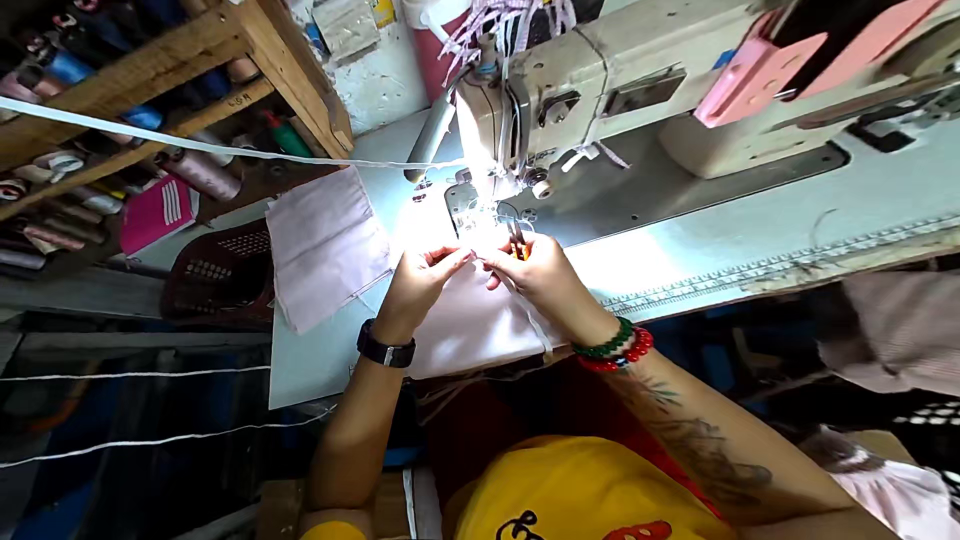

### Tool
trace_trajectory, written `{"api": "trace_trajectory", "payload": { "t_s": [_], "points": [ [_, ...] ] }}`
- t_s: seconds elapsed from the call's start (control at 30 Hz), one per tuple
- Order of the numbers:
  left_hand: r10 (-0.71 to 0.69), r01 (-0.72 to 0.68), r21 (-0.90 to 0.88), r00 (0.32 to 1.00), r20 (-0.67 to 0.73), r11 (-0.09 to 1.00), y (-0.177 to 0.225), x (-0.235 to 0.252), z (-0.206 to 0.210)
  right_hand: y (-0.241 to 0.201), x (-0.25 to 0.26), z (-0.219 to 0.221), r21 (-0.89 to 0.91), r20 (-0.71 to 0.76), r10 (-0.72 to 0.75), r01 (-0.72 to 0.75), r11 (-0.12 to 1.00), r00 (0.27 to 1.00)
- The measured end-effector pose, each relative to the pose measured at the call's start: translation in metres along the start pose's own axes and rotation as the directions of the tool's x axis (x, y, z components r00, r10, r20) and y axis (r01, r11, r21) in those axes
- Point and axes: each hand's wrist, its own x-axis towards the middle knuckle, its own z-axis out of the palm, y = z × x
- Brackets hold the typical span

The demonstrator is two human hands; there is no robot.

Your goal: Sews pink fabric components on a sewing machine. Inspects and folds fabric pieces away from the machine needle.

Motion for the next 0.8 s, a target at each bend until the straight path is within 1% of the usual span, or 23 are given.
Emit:
{"api": "trace_trajectory", "payload": {
  "t_s": [0.1,0.2,0.27,0.33,0.4,0.47,0.53,0.63,0.7,0.8],
  "points": [
    [0.010,-0.009,-0.054,1.000,0.010,0.999,-0.004,-0.001,0.001,0.002,-0.001,0.001,0.012,-0.002,0.002,-0.002,1.000,1.000],
    [0.032,-0.032,-0.053,0.999,-0.001,0.998,-0.005,-0.002,0.003,0.001,-0.004,0.000,-0.056,-0.034,-0.025,0.023,0.998,0.999],
    [0.052,-0.052,-0.010,0.999,-0.007,0.999,-0.005,-0.003,0.003,0.001,-0.005,-0.003,-0.178,-0.063,-0.113,0.100,0.979,0.992],
    [0.087,-0.084,0.074,0.996,-0.036,0.994,-0.003,-0.005,0.003,0.002,-0.003,-0.007,-0.279,-0.035,-0.238,0.219,0.935,0.971],
    [0.123,-0.107,0.169,0.988,-0.091,0.980,-0.003,-0.007,0.006,0.006,-0.002,-0.006,-0.387,-0.027,-0.387,0.348,0.854,0.921],
    [0.148,-0.117,0.215,0.980,-0.133,0.970,-0.005,-0.006,0.009,0.010,-0.002,-0.004,-0.543,-0.001,-0.547,0.459,0.703,0.837],
    [0.148,-0.119,0.201,0.980,-0.133,0.972,-0.007,-0.004,0.009,0.015,-0.001,-0.003,-0.643,0.048,-0.659,0.528,0.555,0.751],
    [0.097,-0.087,0.125,0.992,-0.081,0.988,-0.008,-0.003,0.005,0.018,-0.002,-0.003,-0.682,0.131,-0.723,0.591,0.431,0.679],
    [0.051,-0.047,0.068,0.997,-0.058,0.997,-0.007,-0.004,0.004,0.018,-0.003,-0.002,-0.683,0.184,-0.719,0.613,0.397,0.670],
    [-0.031,0.032,0.014,0.998,-0.047,0.999,-0.006,-0.006,0.000,0.021,-0.003,-0.003,-0.685,0.255,-0.686,0.628,0.369,0.682]
  ]
}}
